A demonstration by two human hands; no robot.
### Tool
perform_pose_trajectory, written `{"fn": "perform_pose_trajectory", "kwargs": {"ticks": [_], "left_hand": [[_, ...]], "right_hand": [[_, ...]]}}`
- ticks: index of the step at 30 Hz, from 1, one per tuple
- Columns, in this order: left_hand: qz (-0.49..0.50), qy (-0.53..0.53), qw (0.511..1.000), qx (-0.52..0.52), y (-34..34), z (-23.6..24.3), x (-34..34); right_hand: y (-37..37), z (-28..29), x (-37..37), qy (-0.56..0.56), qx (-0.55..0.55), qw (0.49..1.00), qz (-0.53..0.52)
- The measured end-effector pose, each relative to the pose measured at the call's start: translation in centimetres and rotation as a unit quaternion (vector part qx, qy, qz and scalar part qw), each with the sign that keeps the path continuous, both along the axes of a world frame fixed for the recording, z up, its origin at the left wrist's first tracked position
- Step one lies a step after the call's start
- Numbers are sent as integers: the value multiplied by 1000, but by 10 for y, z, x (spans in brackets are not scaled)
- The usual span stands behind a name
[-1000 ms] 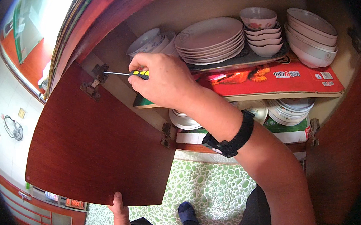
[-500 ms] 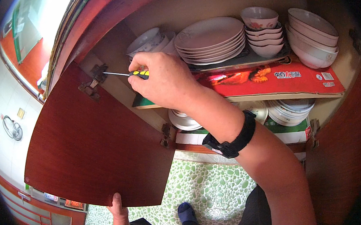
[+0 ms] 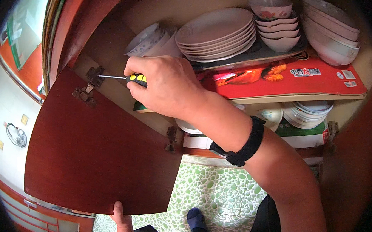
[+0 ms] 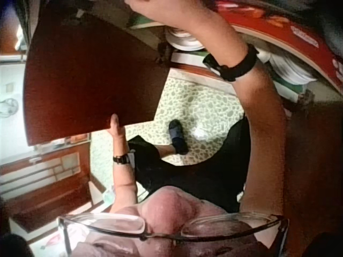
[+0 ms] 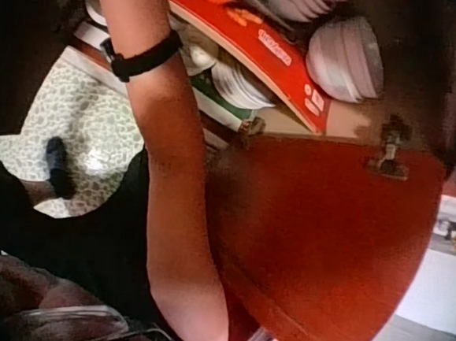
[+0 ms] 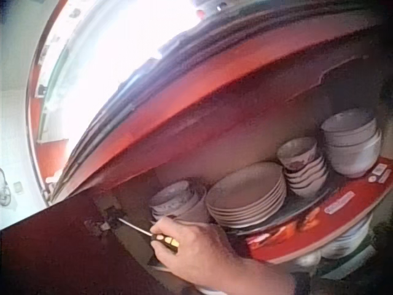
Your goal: The person is using a screwdriver to tighten or adjust the hinges of a kitchen cabinet door.
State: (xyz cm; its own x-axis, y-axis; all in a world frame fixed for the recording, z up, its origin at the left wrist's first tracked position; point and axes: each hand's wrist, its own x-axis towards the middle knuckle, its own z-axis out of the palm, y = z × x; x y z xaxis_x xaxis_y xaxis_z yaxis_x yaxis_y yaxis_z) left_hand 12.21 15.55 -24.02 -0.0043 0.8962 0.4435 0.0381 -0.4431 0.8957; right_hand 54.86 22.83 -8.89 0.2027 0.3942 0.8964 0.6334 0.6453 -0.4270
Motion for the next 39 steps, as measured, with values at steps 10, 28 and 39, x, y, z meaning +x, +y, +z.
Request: {"fn": "perform_pose_trajectory", "kwargs": {"ticks": [10,28,39], "left_hand": [[-10,-25,999,-25,-6,4,2],[14,-39,998,-44,-9,-1,-3],[15,-47,997,-51,-11,-4,-4]], "right_hand": [[7,-13,-3,40,15,999,19],[1,-14,1,14,-3,999,42],[2,-15,1,-14,11,1000,1]]}}
